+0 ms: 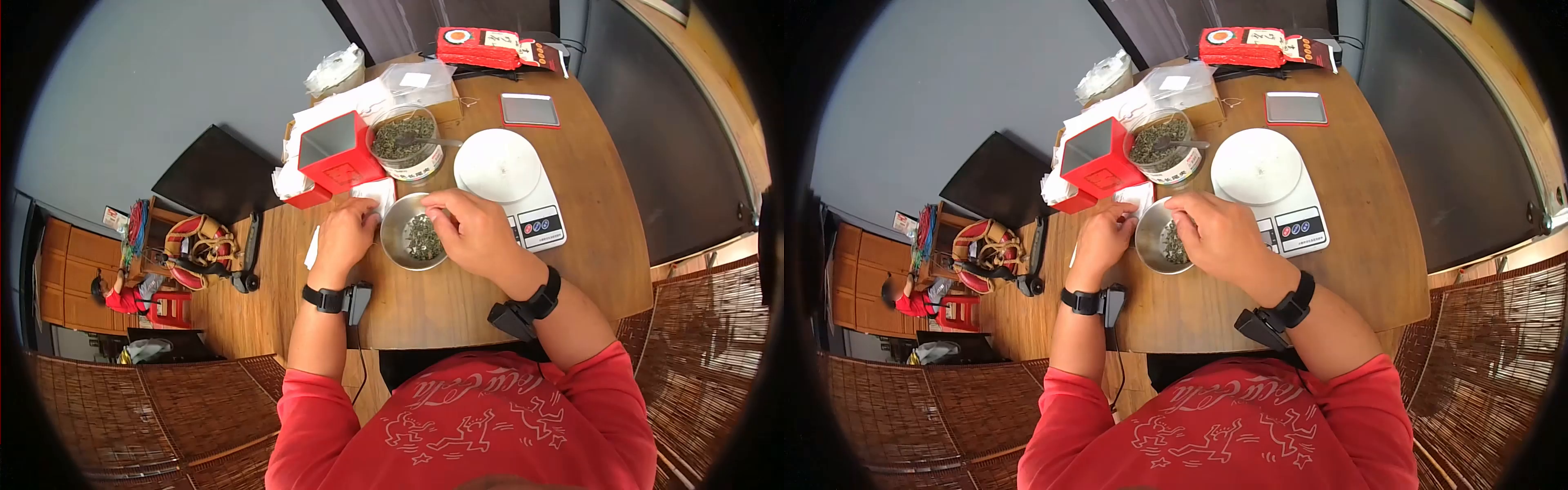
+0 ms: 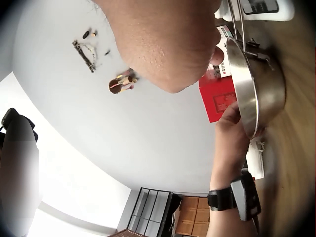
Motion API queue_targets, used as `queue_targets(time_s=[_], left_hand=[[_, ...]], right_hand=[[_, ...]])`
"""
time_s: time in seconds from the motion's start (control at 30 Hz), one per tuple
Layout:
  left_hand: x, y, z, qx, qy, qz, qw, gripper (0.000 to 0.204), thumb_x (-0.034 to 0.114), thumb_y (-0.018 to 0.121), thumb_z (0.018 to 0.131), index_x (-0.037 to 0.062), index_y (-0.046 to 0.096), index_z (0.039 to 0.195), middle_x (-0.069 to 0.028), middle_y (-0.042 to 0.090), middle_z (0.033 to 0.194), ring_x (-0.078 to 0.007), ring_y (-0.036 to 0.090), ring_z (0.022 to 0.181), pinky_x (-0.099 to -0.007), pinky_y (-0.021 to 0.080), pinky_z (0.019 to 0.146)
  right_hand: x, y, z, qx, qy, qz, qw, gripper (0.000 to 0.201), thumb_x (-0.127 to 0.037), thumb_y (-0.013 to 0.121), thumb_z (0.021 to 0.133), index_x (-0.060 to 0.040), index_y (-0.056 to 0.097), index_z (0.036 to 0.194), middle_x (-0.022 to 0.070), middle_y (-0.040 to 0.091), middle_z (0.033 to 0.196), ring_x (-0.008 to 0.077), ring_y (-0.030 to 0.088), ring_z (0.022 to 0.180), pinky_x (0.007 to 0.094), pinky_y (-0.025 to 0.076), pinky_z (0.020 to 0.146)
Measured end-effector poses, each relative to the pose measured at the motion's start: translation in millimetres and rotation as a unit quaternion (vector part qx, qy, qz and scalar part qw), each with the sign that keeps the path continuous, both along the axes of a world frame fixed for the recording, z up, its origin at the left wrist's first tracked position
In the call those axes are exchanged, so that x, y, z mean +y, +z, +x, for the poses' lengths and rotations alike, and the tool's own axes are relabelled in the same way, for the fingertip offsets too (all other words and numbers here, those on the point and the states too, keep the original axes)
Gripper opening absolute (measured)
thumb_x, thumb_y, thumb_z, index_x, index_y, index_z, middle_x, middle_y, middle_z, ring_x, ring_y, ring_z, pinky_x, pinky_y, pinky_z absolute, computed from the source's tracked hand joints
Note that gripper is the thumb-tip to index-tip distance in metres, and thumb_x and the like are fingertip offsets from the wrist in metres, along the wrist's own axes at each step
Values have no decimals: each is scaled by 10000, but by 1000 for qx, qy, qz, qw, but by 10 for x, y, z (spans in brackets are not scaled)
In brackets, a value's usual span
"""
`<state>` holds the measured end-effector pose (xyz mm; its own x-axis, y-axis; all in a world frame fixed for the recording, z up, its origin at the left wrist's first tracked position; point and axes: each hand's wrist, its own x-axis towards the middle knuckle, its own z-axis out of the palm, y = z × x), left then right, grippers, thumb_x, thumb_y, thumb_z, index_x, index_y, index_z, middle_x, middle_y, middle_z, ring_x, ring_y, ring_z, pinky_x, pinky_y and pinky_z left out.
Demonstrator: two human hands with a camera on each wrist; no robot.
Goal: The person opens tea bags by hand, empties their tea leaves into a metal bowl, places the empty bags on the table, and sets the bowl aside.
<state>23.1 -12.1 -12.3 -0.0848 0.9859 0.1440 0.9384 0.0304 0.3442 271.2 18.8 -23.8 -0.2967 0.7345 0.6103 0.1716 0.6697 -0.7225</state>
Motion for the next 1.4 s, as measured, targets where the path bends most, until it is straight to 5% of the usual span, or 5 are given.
queue_targets(time_s=[0.43,0.53,0.7,1.17,1.4], left_hand=[[-136,-105,-132,-137,33,150,979,132,110,689,995,39,752,1087,-143,767,1042,-290,739,920,-398,570,816],[-340,-59,102,-553,-72,134,819,176,128,653,1062,20,685,1198,-51,740,1060,-129,678,922,-295,547,834],[-530,-156,499,-732,-141,78,662,190,156,677,1050,20,676,1183,-64,728,1046,-146,668,851,-299,550,803],[-365,-132,472,-485,-20,108,868,104,82,706,1017,24,704,1103,28,675,910,-42,578,814,-216,483,747],[-369,-193,626,-455,-41,117,882,96,59,695,1021,9,697,1103,26,667,918,-48,581,824,-213,488,754]], right_hand=[[-16,-25,0,-19,9,1,1000,167,-102,679,955,-85,690,1121,129,738,939,351,704,744,436,553,634],[-46,29,-8,-6,37,-63,997,178,-144,689,975,-64,692,1134,123,738,919,296,691,697,387,539,612],[-61,138,-4,112,184,-394,894,255,-237,700,1018,-2,694,1118,49,710,855,120,637,652,280,496,586],[-61,112,-13,44,34,-227,972,206,-206,757,945,-8,730,993,102,716,794,188,646,642,346,508,610],[-86,115,-15,-8,36,-229,973,194,-179,776,924,-34,726,1043,126,735,857,245,706,688,375,521,605]])
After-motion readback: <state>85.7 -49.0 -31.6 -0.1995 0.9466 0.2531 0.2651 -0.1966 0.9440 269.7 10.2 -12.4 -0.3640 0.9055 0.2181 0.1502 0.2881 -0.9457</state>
